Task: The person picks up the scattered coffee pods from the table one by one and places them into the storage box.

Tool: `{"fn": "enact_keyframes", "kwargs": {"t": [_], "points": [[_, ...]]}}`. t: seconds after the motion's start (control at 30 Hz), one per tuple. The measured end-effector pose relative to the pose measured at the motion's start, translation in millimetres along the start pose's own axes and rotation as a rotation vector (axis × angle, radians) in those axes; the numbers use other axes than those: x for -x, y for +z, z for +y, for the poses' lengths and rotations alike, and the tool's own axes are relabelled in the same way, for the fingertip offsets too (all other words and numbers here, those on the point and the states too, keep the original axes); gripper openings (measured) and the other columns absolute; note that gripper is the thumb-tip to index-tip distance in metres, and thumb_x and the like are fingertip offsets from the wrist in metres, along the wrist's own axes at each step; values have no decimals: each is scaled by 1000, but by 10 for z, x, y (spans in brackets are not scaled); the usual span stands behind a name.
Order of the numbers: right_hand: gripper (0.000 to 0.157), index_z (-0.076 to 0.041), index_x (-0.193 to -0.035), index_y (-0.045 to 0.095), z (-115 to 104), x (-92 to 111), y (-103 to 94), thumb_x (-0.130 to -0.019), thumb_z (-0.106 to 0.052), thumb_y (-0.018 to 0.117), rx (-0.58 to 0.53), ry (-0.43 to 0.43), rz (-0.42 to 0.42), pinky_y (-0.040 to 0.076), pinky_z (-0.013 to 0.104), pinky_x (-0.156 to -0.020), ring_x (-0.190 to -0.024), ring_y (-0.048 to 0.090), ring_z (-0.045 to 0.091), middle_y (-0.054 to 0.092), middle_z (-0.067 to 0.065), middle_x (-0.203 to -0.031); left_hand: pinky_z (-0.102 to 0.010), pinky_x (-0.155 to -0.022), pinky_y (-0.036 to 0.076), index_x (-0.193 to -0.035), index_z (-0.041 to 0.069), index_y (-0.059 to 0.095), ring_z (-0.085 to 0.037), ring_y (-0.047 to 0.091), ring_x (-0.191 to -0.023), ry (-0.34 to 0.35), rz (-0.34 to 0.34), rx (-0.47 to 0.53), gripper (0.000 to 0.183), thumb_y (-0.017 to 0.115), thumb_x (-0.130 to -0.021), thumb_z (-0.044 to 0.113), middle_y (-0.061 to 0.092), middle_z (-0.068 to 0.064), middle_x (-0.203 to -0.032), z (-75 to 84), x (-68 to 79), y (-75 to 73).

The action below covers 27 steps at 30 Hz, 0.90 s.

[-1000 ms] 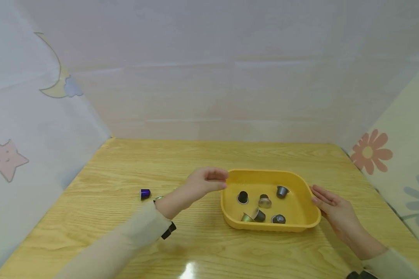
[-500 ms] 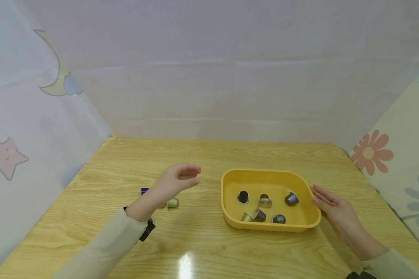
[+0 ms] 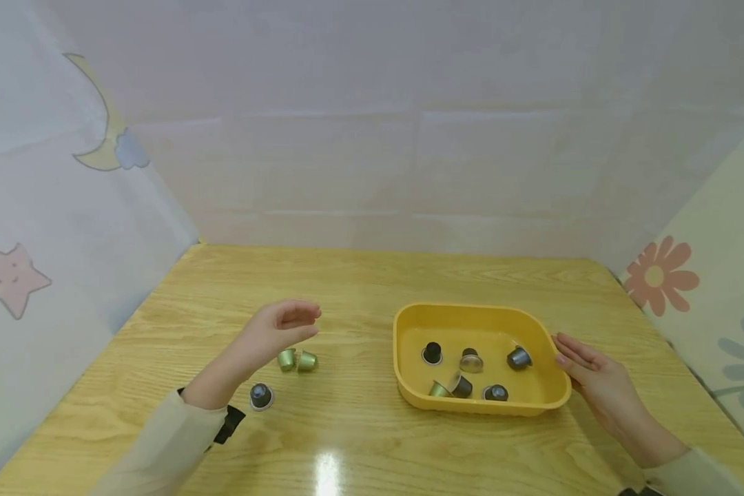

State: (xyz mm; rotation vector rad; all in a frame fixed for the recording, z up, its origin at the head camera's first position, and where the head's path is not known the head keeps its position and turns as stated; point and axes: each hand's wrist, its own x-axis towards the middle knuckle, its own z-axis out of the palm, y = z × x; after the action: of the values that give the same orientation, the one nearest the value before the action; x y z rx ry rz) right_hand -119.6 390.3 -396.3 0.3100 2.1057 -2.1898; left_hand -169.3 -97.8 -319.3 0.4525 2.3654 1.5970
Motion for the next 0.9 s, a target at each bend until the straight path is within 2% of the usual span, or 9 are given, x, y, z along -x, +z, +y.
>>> {"fn": "enact_keyframes", "kwargs": {"t": [0.1,0.17,0.6,0.77,0.9], "points": [[26,-40,-108,64,-5,9,10,-94,-18,66,-11,-11,-3,52,13,-76,-94,60,-11,63,-29,-103,-44,-102,44,-134,-9,49,-38,51,-124,-17,11,1,44,60,-98,12,52,-25,-135,-79,68,-35],[27,-42,-99,65,-8,15,19,-95,-16,65,-22,-20,-8,52,14,-76,-93,61,-10,63,-28,-104,-45,-103,43,-134,-8,50,-37,52,-124,-36,18,-5,44,60,-98,14,52,-24,-135,-119,115,-54],[33,-43,-96,66,-3,32,39,-98,-11,60,-41,-39,-17,53,14,-75,-92,61,-10,64,-27,-105,-49,-101,44,-134,-5,51,-37,52,-123,-77,74,-62,46,62,-97,19,54,-23,-134,-288,342,-173],[34,-43,-96,67,-6,32,36,-98,-10,59,-43,-48,-22,53,14,-75,-93,61,-10,64,-26,-105,-49,-102,44,-134,-7,51,-38,52,-123,-82,71,-53,48,63,-96,20,54,-24,-134,-293,382,-186],[34,-42,-97,67,-5,31,38,-97,-9,60,-43,-52,-18,53,14,-75,-93,61,-10,64,-26,-104,-48,-101,44,-134,-10,49,-40,52,-123,-94,40,-61,49,63,-96,17,53,-26,-134,-343,415,-196]]}}
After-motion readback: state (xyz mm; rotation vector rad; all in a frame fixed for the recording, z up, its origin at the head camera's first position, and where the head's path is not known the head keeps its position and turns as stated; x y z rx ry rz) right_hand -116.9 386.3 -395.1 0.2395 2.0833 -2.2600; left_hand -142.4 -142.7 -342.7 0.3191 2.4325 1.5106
